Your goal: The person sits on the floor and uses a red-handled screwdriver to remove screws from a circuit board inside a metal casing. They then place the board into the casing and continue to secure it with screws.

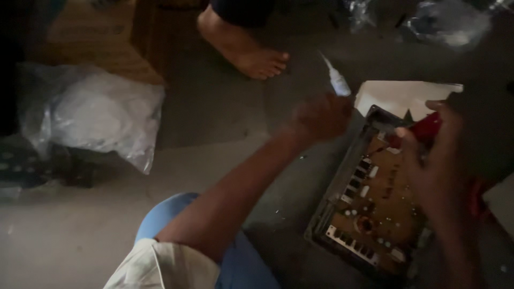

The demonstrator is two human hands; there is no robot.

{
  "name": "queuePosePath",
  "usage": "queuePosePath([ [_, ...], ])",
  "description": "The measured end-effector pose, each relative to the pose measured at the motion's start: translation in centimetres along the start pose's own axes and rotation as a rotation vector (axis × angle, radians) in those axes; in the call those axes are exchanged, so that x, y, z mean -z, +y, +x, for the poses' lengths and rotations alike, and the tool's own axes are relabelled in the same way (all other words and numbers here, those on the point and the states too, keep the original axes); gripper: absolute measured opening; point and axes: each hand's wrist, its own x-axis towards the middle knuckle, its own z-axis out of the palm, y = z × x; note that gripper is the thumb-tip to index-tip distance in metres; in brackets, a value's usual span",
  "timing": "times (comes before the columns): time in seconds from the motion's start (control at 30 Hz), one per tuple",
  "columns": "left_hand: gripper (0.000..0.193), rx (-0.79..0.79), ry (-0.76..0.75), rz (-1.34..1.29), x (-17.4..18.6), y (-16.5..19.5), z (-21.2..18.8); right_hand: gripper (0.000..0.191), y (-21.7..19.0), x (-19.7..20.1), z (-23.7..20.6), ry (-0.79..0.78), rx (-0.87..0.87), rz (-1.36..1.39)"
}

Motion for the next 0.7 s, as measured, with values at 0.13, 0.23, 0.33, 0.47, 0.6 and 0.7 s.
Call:
queuePosePath([
  [0.13, 0.032, 0.173, 0.022, 0.239, 4.4, -7.9, -1.3, 0.063, -0.4, 0.9, 0.0, -0.061, -0.142, -0.024],
  [0.23, 0.033, 0.463, 0.011, 0.318, 6.7, -13.4, -4.6, 0.065, -0.3, 1.7, 0.4, -0.055, -0.088, 0.019],
  [0.33, 0.035, 0.665, -0.099, 0.271, 8.1, -16.8, -7.3, 0.063, -0.4, 2.0, 0.6, -0.062, -0.114, 0.012],
  [0.47, 0.037, 0.757, -0.250, 0.178, 8.3, -18.0, -8.5, 0.068, -0.7, 1.8, 0.5, -0.078, -0.219, -0.018],
  [0.6, 0.039, 0.760, -0.280, 0.167, 7.7, -17.7, -8.1, 0.069, -1.0, 1.7, 0.6, -0.079, -0.200, -0.036],
  [0.7, 0.040, 0.755, -0.272, 0.162, 7.2, -17.4, -7.7, 0.067, -1.0, 1.7, 1.0, -0.078, -0.150, -0.009],
])
